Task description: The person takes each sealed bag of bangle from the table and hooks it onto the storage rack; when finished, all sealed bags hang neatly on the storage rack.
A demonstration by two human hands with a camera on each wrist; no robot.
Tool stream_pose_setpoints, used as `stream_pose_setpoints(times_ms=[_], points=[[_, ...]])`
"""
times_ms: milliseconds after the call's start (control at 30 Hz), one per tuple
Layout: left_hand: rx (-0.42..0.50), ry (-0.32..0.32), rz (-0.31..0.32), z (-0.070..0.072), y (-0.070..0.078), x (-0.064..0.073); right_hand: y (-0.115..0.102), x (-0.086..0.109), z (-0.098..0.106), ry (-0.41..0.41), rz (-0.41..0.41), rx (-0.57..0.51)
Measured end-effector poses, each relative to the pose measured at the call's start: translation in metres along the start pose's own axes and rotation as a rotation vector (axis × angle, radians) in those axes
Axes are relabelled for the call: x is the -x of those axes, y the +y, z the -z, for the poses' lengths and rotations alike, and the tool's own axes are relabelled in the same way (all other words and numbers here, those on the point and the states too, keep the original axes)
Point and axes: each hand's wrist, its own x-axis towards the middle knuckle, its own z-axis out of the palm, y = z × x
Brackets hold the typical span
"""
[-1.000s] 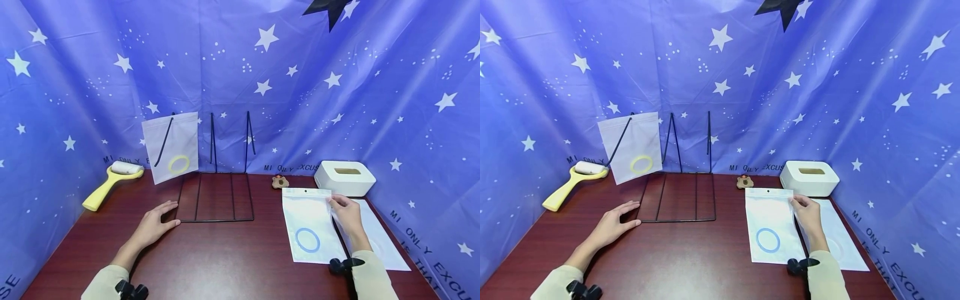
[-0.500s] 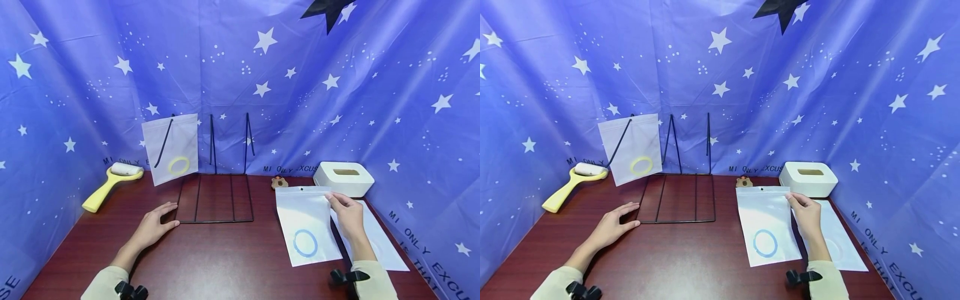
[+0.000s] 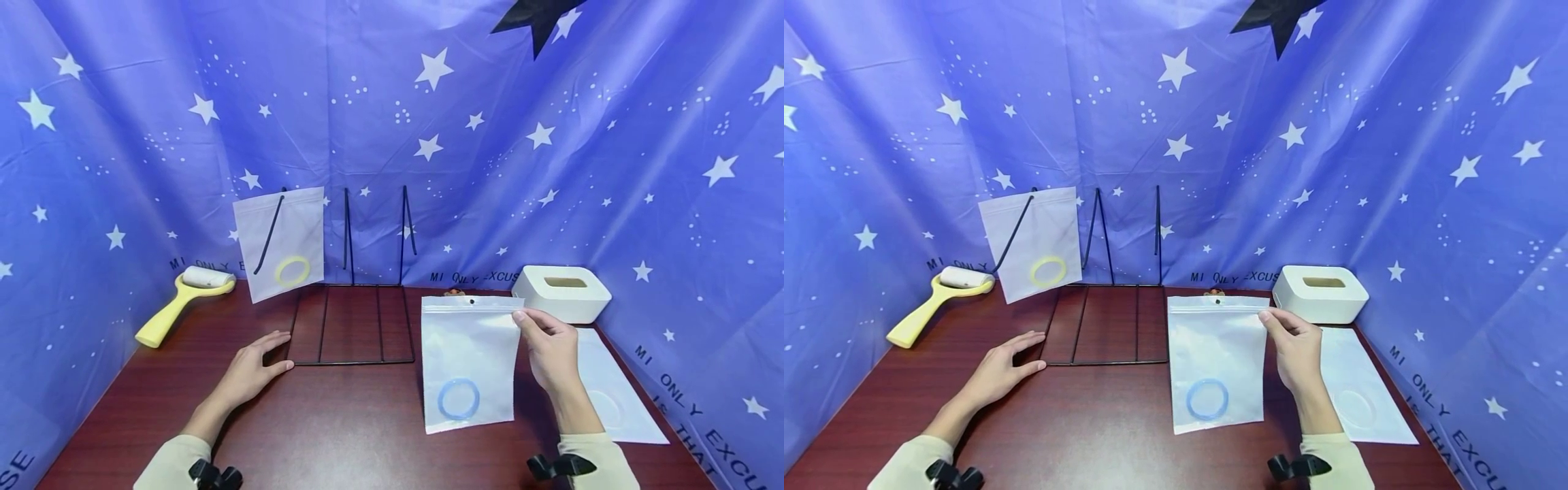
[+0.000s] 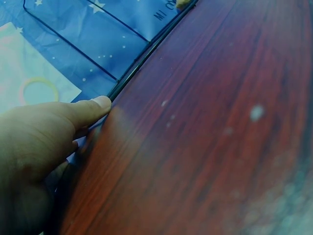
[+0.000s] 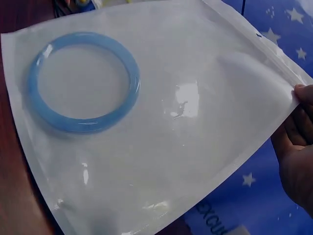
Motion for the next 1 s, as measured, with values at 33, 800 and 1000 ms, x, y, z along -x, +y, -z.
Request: stream_pose_setpoints(times_ms=[33, 800, 1000], points=[[0.000, 0.003, -0.003, 0.000, 0.000, 0.000, -0.001, 0.001, -0.004, -0.009, 0.007, -0.037], [0.010, -0.019, 0.020, 0.008, 0.011, -0.002, -0.003, 0.021, -0.088, -0.184, 0.109, -0.212], [0.052, -0.059, -0.004, 0.005, 0.034, 0.004, -0.005, 0.021, -0.109, -0.173, 0.122, -0.234]])
